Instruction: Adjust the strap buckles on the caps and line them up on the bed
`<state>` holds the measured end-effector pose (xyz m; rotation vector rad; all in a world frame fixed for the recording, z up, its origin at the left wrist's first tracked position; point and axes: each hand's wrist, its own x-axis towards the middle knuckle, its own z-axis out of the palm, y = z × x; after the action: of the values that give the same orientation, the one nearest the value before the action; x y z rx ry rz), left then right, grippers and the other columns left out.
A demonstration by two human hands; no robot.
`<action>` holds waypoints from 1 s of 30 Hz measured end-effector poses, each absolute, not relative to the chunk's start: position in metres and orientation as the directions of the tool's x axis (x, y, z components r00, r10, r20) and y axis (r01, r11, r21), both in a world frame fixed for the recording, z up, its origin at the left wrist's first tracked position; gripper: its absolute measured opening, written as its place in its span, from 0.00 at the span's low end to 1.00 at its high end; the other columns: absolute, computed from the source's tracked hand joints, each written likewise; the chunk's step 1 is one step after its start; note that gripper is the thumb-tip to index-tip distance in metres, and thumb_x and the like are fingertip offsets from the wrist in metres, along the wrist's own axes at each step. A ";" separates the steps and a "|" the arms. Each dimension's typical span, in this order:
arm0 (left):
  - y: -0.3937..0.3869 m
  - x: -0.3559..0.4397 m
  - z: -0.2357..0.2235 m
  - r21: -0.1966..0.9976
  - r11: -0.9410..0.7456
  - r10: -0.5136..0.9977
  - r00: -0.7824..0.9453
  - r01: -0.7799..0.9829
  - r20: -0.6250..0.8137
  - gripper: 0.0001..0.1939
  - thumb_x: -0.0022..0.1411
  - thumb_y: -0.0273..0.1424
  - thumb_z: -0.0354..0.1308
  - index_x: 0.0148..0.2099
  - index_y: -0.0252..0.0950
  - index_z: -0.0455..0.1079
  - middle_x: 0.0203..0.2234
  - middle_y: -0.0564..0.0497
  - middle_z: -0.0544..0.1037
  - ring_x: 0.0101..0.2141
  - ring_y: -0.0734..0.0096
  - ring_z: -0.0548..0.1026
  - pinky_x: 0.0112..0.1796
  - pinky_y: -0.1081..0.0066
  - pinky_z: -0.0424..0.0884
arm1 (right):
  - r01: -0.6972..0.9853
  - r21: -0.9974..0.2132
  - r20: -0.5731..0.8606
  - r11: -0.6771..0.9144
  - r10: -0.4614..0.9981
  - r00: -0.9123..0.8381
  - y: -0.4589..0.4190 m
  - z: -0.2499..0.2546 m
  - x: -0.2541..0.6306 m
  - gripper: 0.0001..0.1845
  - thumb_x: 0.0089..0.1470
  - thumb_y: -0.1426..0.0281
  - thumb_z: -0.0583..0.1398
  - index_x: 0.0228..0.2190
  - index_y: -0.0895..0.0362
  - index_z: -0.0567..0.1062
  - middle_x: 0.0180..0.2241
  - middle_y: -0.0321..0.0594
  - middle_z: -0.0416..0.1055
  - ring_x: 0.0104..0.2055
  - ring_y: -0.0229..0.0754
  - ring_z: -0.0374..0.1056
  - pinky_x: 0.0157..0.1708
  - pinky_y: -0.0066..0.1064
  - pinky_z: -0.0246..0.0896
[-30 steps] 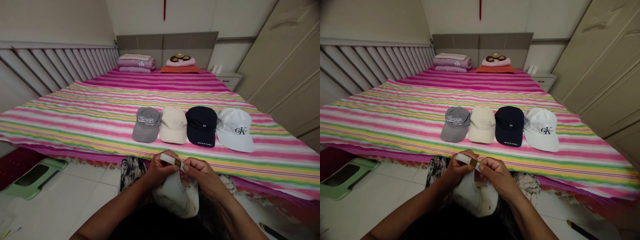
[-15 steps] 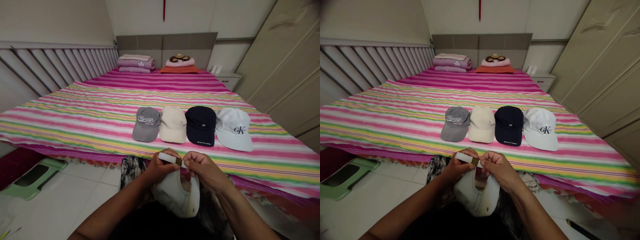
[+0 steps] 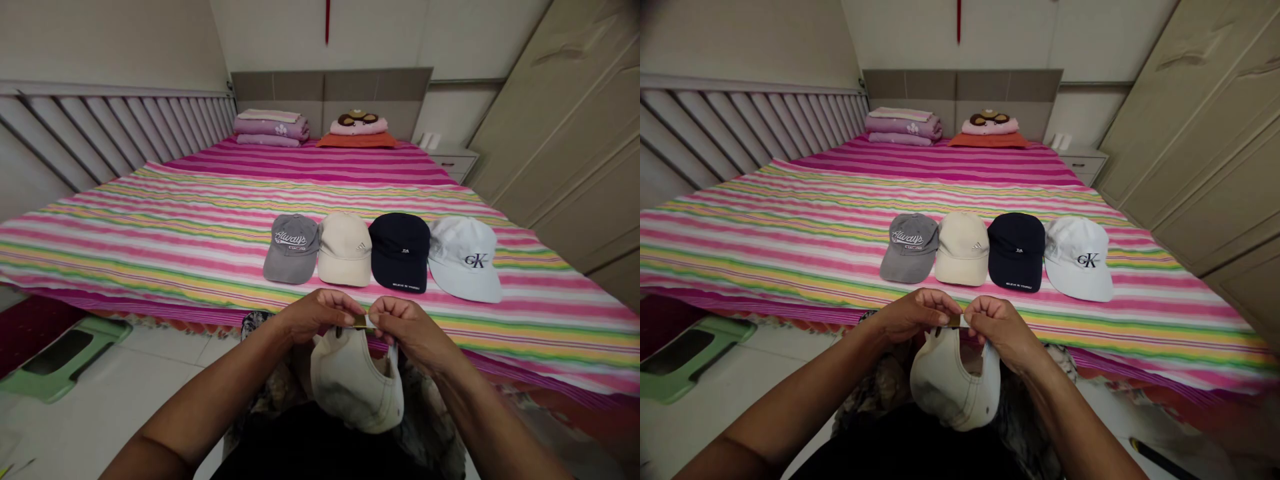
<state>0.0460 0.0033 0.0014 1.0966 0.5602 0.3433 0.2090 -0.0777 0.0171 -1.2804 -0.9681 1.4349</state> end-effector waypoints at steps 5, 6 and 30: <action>0.001 0.051 0.003 0.856 0.515 0.527 0.807 -0.053 -0.267 0.15 0.35 0.23 0.64 0.30 0.31 0.67 0.18 0.54 0.70 0.17 0.82 0.65 0.20 0.80 0.55 | -0.124 -0.967 -0.220 -0.223 0.975 -0.038 -0.078 0.018 0.212 0.11 0.39 0.66 0.64 0.20 0.60 0.68 0.15 0.31 0.64 0.15 0.28 0.53 0.16 0.23 0.46; 0.001 0.051 0.003 0.846 0.528 0.533 0.805 -0.074 -0.262 0.16 0.35 0.23 0.64 0.30 0.31 0.65 0.19 0.54 0.71 0.18 0.81 0.66 0.20 0.79 0.56 | -0.133 -0.965 -0.221 -0.226 0.974 -0.056 -0.078 0.017 0.214 0.11 0.40 0.65 0.63 0.21 0.60 0.69 0.15 0.31 0.64 0.15 0.29 0.54 0.17 0.23 0.47; 0.017 0.058 0.047 0.882 0.345 0.523 0.846 -0.322 0.104 0.28 0.42 0.35 0.64 0.48 0.35 0.65 0.36 0.43 0.75 0.33 0.61 0.74 0.30 0.69 0.67 | -0.423 -0.893 0.096 0.151 0.984 0.150 -0.071 0.060 0.212 0.27 0.33 0.47 0.60 0.11 0.53 0.55 0.11 0.28 0.45 0.13 0.32 0.43 0.14 0.30 0.47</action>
<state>0.0581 0.0170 0.0475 1.0880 0.2104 0.5534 0.2123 -0.0712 0.0602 -0.8464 -0.8482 1.2070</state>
